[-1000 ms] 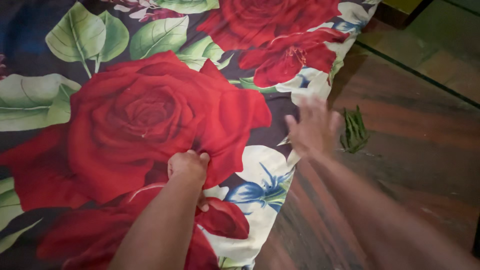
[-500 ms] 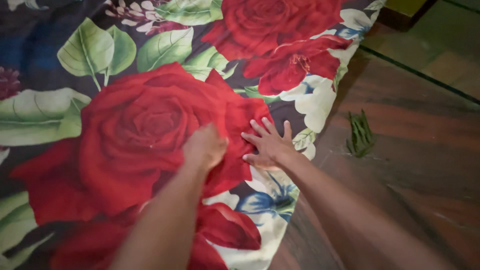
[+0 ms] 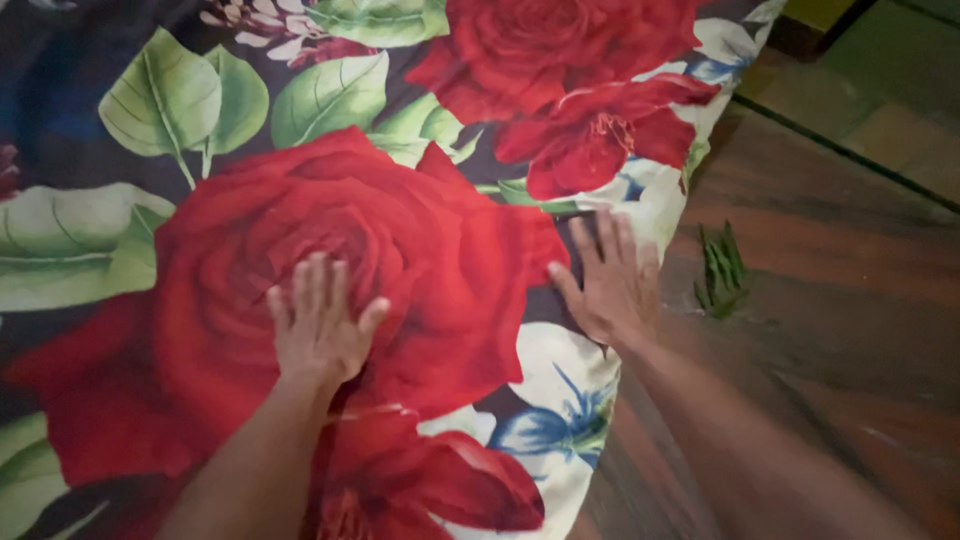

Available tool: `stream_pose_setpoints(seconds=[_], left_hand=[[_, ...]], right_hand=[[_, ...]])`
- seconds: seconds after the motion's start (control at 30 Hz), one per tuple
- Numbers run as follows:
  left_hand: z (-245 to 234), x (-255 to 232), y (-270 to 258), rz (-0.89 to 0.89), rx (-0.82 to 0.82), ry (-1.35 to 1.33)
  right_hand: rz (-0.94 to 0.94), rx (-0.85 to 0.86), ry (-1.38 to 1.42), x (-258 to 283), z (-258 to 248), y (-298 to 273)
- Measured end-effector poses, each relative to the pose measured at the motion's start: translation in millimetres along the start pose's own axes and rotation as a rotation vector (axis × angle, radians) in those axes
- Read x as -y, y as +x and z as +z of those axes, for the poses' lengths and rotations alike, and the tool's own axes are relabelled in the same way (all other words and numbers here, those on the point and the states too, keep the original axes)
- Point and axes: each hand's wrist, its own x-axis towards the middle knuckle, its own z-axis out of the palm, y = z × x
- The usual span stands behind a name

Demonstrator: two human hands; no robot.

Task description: The person folds a floral-patterned bed sheet on a wooden bed frame. They smooth the fabric, fold it in half lengthwise, then fold it again widthwise, pressing down to flatten the layers.

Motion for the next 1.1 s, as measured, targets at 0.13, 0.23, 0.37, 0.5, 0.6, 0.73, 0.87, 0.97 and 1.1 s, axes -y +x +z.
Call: stream_pose_setpoints(seconds=[0.13,0.23,0.37,0.5,0.6,0.73,0.87,0.97,1.1], left_hand=[[-16.4,-39.6,13.2,-0.031,-0.061,-0.137],[-14.6,-96.0,19.0,0.235,0.029,-0.213],[12.6,-127.1,10.1,0.3,-0.192,-0.373],[22.5,-124.7,10.0,0.287,-0.167,-0.35],[3.9,-135.6,13.4,0.181,-0.031,-0.319],[-34.7,-165.3,-5.5,0.13,0.064,-0.477],[-56.1,-191.6,-36.2,0.347,0.183,-0.452],[-62.0,-214.9,-39.3,0.345,0.228,-0.364],[-88.0,-227.3,-3.9,0.325,0.268,-0.416]], right_hand=[[0.003,-0.073,0.096,25.1,5.8,22.6],[-0.36,0.016,0.018,46.1,17.5,28.4],[-0.271,0.242,-0.119,40.8,21.2,26.6],[0.248,0.049,0.03,9.4,15.4,31.3],[0.491,-0.065,0.273,-15.9,15.6,43.9],[0.89,-0.05,0.667,-51.2,31.2,51.0],[1.052,0.149,1.038,-78.8,62.8,69.9],[0.813,0.022,0.971,-79.6,72.1,80.3],[0.678,-0.011,0.86,-70.5,13.5,89.7]])
